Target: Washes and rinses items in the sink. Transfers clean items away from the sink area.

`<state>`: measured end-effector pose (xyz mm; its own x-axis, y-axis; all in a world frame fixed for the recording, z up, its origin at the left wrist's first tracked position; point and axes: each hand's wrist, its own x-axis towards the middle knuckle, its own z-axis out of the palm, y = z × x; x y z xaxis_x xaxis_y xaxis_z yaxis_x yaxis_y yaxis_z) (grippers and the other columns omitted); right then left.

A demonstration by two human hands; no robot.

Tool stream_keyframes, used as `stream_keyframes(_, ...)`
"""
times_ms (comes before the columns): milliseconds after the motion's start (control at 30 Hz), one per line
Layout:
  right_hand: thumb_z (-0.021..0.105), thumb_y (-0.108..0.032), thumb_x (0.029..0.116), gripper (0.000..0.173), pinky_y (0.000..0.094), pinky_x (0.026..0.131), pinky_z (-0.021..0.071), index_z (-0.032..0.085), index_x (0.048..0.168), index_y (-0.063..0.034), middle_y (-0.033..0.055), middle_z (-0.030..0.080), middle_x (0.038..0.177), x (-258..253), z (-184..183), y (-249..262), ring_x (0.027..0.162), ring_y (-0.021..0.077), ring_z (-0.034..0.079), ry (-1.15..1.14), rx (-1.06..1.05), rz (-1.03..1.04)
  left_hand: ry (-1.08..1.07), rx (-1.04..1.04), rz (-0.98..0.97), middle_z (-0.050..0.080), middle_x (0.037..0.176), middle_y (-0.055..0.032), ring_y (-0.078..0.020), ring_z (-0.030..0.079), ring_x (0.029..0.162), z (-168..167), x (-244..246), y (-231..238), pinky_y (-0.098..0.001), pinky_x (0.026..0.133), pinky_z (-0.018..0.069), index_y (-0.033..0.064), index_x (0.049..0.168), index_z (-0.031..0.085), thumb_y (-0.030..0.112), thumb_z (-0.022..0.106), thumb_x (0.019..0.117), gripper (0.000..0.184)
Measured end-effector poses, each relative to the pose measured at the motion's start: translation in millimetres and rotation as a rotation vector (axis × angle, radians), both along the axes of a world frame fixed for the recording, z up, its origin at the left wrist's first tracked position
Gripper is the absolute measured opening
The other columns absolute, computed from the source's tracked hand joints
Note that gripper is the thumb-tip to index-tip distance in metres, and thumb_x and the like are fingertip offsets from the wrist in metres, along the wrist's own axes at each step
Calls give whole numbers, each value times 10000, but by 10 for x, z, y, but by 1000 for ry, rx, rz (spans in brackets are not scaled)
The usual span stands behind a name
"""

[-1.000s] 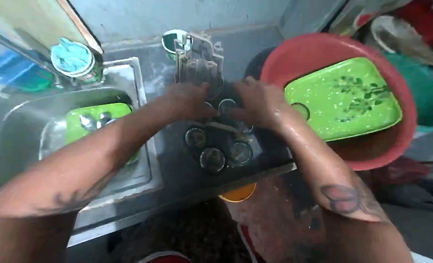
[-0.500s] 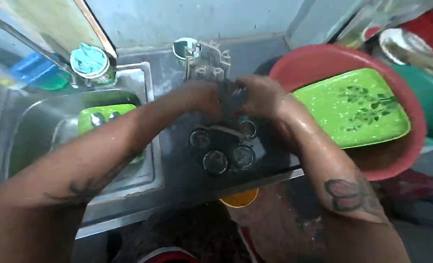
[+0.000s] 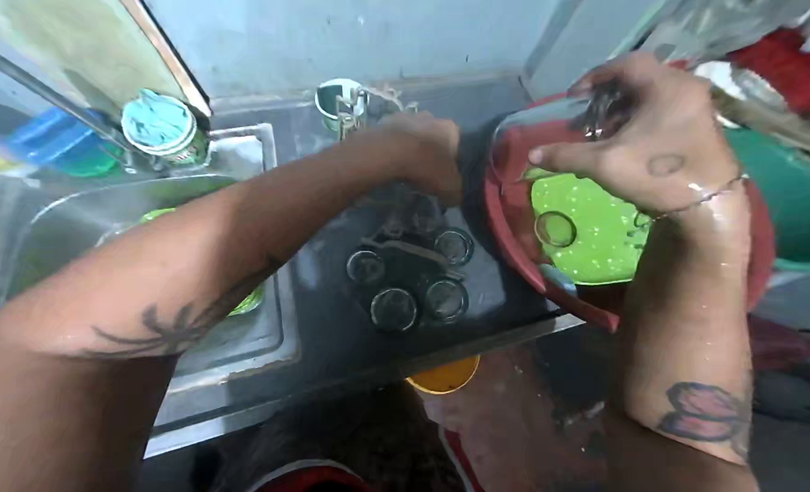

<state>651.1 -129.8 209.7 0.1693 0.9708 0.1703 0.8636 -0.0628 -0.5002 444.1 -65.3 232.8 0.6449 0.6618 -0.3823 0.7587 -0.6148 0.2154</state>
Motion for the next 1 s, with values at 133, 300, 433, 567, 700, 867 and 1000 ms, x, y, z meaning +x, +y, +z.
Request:
stream_keyframes(133,840,-229,826,588,456,822,526,567,1303,-19,171,644,1096,-115,119,-81,913,238,635,42,-53,-56,7,38,-137,676,998,-234,-457,647,981,-419,365,408,-702,791,481,34,1199,663,369,762,876,475)
stream_keyframes(300,832,-339,787,636,499,793,509,586,1294,-44,160,659,1079,62,22,-31,904,258,636,-57,45,-35,106,102,-203,667,947,-228,-439,646,970,-407,616,258,-660,764,475,0,918,680,350,747,880,358)
stream_keyframes(433,821,-332,807,646,588,820,493,576,1313,-14,233,656,1143,20,102,-178,972,359,642,-117,78,-85,98,-21,-139,671,1009,-256,-456,643,1004,-663,649,400,-687,817,475,-26,1043,688,310,739,902,368)
stream_keyframes(567,853,-326,756,643,429,766,552,598,1277,-47,142,670,1103,-185,5,-239,896,213,656,-14,140,46,-20,-207,-53,673,1143,-258,-461,640,1073,-1147,446,620,-711,882,474,14,1275,645,339,758,902,508)
stream_keyframes(700,842,-328,771,607,529,743,519,628,1255,-29,191,666,1086,-500,-125,-87,893,314,651,-55,161,176,-239,-435,47,563,1401,-246,-396,564,1272,-1181,-22,682,-620,1063,428,43,1537,386,430,656,991,722)
stream_keyframes(867,861,-313,790,625,575,851,529,617,1281,-13,212,685,1105,-678,-336,267,986,359,669,37,-8,340,-319,-423,235,536,1396,-264,-404,576,1236,-1200,-769,334,-614,1039,459,4,1492,406,402,741,931,765)
stream_keyframes(1000,866,-270,792,554,552,843,528,646,1221,3,207,685,1101,-828,-550,533,960,327,664,138,-136,504,-382,-496,315,611,1286,-240,-354,633,1121,-1309,-974,-15,-553,965,515,9,1429,480,324,702,977,594)
